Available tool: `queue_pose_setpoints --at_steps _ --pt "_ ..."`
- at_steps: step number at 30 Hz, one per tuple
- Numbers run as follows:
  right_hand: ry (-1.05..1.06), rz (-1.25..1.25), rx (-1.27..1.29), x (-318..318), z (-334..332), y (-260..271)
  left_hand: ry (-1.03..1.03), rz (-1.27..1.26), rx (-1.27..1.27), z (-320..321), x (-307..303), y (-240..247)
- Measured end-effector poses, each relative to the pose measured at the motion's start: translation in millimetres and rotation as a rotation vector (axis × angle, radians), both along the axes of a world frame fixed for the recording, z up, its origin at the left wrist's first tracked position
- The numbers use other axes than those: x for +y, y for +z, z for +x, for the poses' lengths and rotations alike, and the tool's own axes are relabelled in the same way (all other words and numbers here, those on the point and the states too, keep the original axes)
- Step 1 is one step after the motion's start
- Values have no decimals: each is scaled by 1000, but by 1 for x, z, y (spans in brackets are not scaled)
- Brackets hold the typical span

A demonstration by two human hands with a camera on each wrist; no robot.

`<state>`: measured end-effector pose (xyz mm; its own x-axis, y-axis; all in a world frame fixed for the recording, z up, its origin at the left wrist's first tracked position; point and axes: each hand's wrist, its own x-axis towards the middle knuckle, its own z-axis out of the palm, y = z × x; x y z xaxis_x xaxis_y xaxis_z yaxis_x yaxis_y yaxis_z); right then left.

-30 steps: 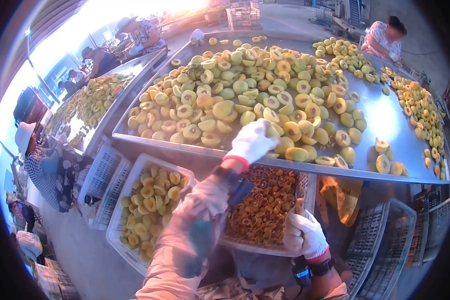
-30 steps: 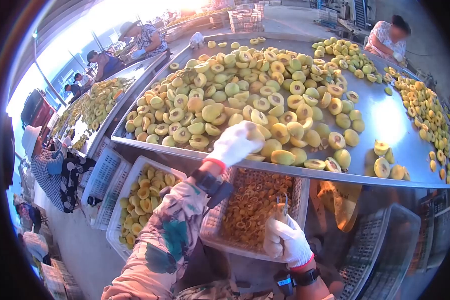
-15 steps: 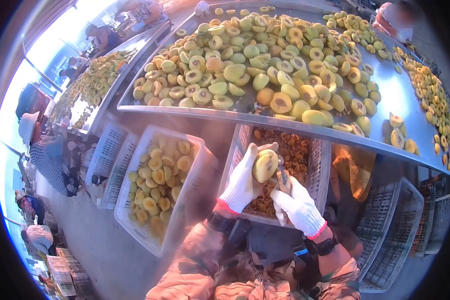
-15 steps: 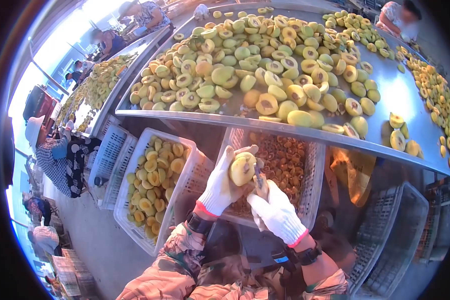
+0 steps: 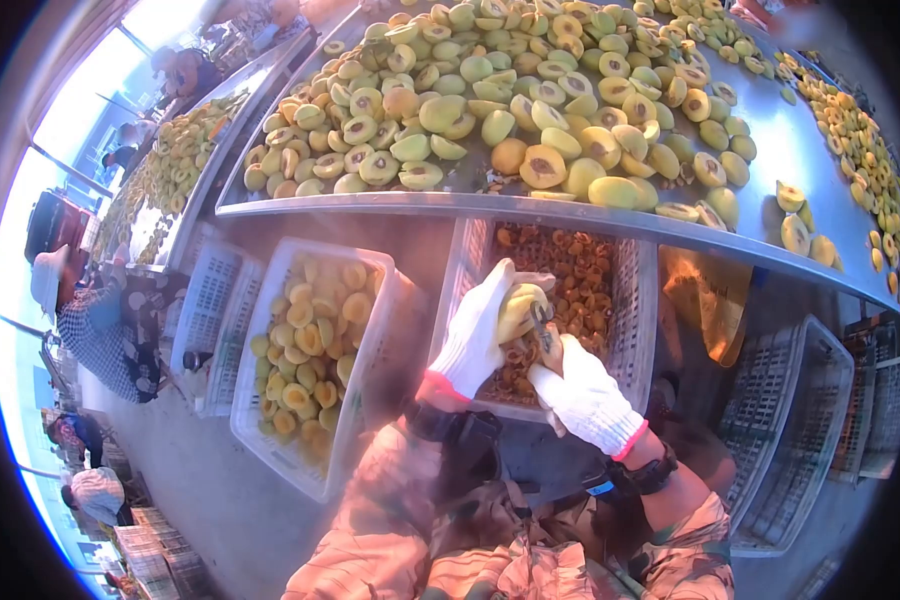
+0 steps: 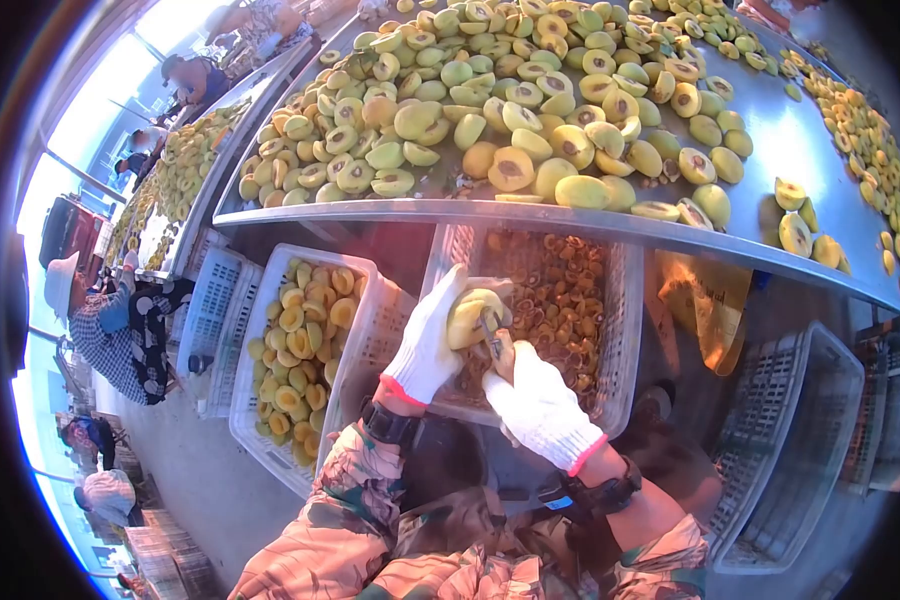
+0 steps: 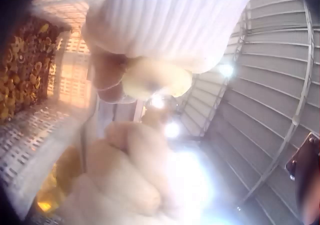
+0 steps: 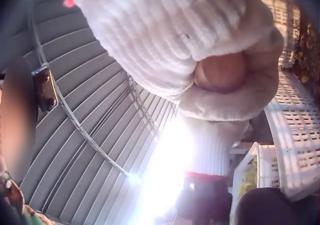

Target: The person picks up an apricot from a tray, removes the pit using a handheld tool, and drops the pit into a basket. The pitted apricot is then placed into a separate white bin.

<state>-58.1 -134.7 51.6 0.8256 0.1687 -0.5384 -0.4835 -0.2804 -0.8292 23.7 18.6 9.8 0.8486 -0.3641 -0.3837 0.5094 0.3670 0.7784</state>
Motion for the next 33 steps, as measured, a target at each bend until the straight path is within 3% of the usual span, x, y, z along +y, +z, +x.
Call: queue_pose_setpoints --at_steps 5,7,9,12,13,17,18,19,21,24,28,31,32,33 --pt "-83 -223 -74 16 -8 -40 71 128 -38 -8 -10 -2" --pt "-89 -223 -56 17 -11 -39 -49 568 -369 -12 -10 10" --pt "-38 -243 -110 15 -16 -46 -184 802 -475 -13 -9 28" --pt "-3 -222 -199 15 -18 -60 -315 759 -419 -7 -4 38" --pt "-79 -164 -156 16 -16 -57 -344 730 -420 -6 -2 37" --pt "-251 196 33 7 -10 -31 -45 316 -307 -10 -19 18" --pt "-279 179 8 8 -8 -27 54 194 -290 -13 -24 10" --pt "-255 166 41 10 -7 -22 166 303 -372 -15 -31 0" --pt "-198 140 118 13 -7 -15 225 305 -249 -16 -29 -6" --pt "-113 69 48 11 -9 -20 173 429 -67 -11 -25 5" --pt "-88 -132 -154 17 -13 -40 36 747 -42 -1 -25 16" --pt "-156 283 138 12 -9 -16 168 585 -303 -15 -34 16" --pt "-159 386 153 10 -8 -13 193 563 -285 -16 -37 23" --pt "-163 488 169 6 -8 -12 75 498 -243 -10 -33 22"
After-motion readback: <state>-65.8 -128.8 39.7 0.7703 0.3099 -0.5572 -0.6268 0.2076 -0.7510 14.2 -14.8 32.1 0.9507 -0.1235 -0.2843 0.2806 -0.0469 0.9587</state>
